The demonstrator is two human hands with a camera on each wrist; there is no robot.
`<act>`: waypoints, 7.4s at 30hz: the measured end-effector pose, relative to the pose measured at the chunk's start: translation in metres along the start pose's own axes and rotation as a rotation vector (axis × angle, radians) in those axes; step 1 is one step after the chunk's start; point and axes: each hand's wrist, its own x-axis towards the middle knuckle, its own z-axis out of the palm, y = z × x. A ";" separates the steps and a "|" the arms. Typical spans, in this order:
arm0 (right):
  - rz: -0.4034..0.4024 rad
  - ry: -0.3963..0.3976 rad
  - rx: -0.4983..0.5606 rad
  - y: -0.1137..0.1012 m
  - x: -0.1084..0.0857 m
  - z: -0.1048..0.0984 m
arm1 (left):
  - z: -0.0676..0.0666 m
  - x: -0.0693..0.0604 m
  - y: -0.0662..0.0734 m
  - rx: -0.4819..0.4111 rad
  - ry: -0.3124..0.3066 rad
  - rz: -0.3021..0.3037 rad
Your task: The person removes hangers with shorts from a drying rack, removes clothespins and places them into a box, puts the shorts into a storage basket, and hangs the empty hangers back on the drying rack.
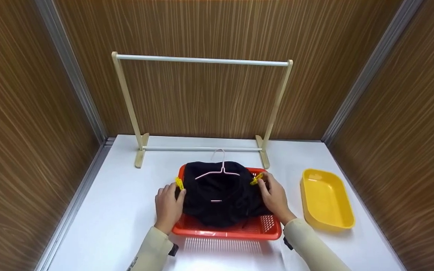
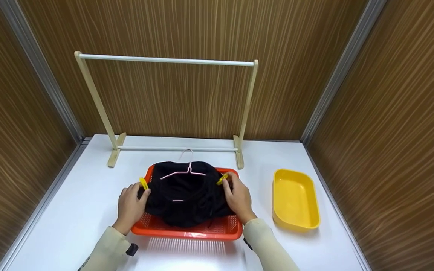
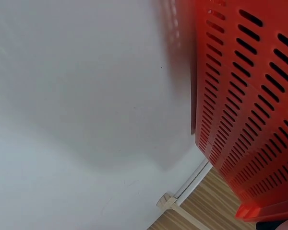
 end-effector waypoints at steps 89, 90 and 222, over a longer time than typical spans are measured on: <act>-0.237 0.098 -0.155 0.000 -0.001 0.005 | 0.001 0.001 0.002 0.045 -0.036 -0.032; -0.237 0.093 -0.158 0.000 0.000 0.004 | 0.001 0.002 0.001 0.045 -0.034 -0.033; -0.023 0.061 0.091 0.001 -0.007 0.001 | -0.001 -0.001 -0.001 0.039 -0.015 -0.017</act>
